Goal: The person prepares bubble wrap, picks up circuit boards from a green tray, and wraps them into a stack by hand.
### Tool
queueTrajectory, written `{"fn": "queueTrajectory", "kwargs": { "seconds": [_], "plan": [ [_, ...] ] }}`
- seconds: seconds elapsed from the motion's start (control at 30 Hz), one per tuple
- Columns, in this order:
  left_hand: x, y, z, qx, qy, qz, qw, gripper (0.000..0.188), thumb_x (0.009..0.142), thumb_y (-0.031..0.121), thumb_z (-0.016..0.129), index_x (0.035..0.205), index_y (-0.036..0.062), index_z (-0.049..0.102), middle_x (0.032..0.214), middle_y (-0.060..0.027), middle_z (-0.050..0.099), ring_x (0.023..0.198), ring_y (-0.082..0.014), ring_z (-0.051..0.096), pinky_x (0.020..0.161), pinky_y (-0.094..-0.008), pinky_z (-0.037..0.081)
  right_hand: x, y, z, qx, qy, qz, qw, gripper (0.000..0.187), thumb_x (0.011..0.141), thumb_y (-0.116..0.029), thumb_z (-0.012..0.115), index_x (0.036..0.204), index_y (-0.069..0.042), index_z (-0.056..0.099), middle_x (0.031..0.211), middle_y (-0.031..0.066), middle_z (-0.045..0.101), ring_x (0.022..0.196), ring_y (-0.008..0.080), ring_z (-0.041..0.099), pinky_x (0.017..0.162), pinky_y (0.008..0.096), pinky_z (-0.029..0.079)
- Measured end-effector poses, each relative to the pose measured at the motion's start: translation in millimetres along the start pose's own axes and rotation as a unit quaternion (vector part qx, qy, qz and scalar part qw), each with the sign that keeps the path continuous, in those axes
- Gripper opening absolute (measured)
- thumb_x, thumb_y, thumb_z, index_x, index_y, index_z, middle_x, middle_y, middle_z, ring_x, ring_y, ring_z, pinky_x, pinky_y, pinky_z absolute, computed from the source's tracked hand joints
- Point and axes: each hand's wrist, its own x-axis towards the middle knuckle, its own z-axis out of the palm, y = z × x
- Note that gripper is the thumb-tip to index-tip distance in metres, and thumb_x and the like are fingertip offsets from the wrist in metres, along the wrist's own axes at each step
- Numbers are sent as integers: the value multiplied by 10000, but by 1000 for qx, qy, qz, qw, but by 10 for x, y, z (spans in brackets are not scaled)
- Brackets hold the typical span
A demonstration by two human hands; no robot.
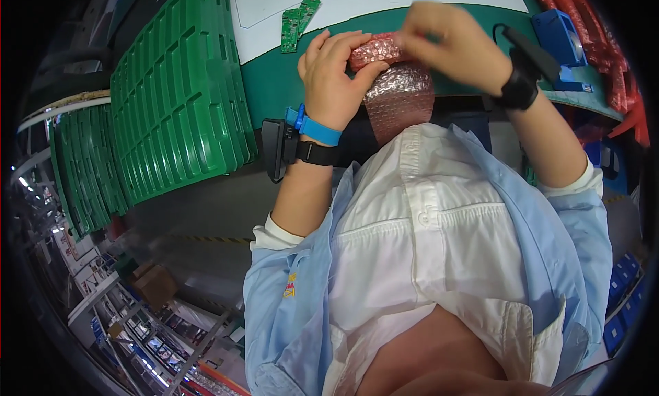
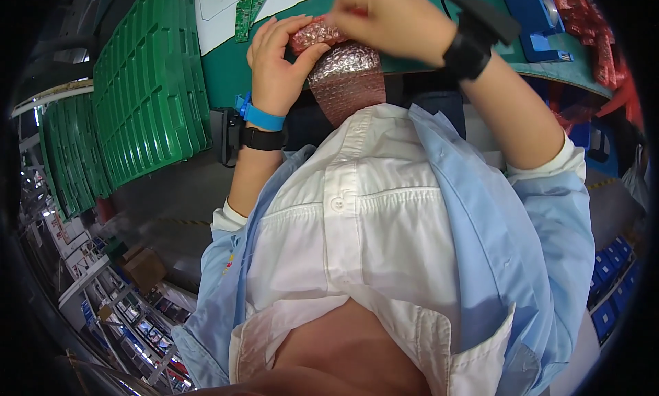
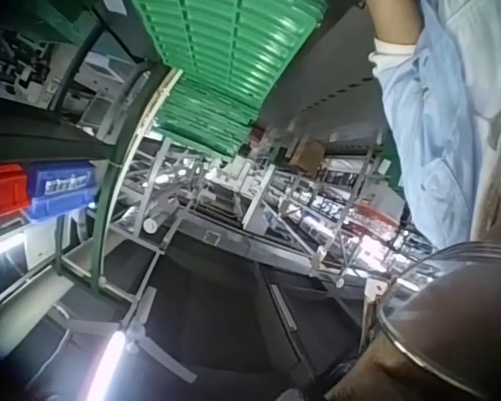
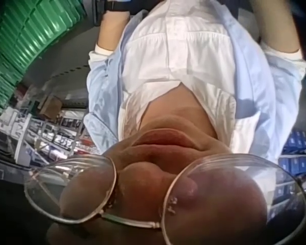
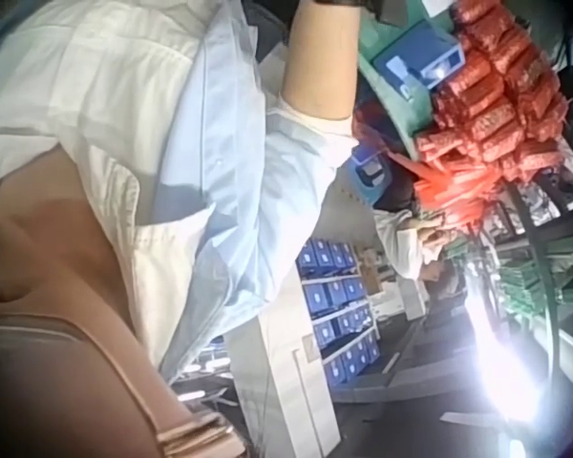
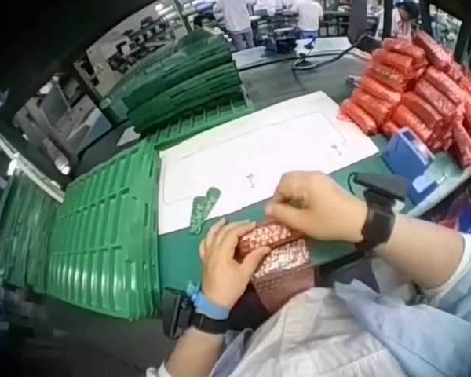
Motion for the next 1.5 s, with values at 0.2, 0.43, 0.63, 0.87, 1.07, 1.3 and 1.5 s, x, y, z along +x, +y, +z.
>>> {"fn": "queueTrajectory", "kwargs": {
  "seconds": [0.2,0.43,0.63,0.87,1.07,1.3,1.5],
  "plan": [
    [24,58,-15,31,-8,1,999,426,732,322,818,1107,171,683,1155,-11,673,1221,-316,513,1057,-435,327,941,152,309,-112,-10,-17,994,284,819,-194,642,1028,-8,687,1006,193,666,944,404,638,861,441,515],
    [-32,52,-12,40,8,-10,999,431,727,339,820,1099,170,683,1141,-27,672,1218,-306,517,1045,-431,326,1315,-79,543,-217,-165,-61,960,227,802,-188,634,948,-22,684,950,195,673,886,397,645,798,455,528],
    [-1,38,3,23,2,-1,1000,437,726,353,818,1095,162,684,1121,-45,670,1203,-303,528,1035,-431,331,1054,-97,180,-106,-108,10,988,173,778,-187,644,869,-39,655,741,198,653,756,384,649,699,454,520],
    [-1,-28,21,23,1,-12,1000,486,697,386,823,1080,124,677,1112,-84,662,1189,-311,519,1032,-445,302,456,112,-17,-21,-149,-35,988,286,793,-169,748,1005,-20,628,904,111,627,822,278,615,722,339,497],
    [-19,-24,37,33,10,-9,999,548,687,392,832,1098,74,658,1115,-124,658,1192,-315,524,1041,-446,306,-5,-127,60,-53,-80,-78,992,411,838,-245,717,1186,-52,615,1097,121,648,1007,298,605,878,365,460],
    [-21,-33,36,31,-3,-13,999,522,698,371,827,1106,93,656,1114,-102,660,1200,-311,518,1042,-446,304,-16,-193,-22,-137,-89,-99,982,473,894,-298,639,1309,-79,578,1215,128,625,1133,307,569,1005,414,384],
    [-9,3,2,0,-10,-15,1000,473,704,352,824,1095,139,663,1097,-47,668,1206,-306,513,1041,-448,301,-29,-182,32,-147,-75,-91,982,435,896,-291,633,1275,-80,592,1205,114,631,1122,302,576,998,409,393]
  ]
}}
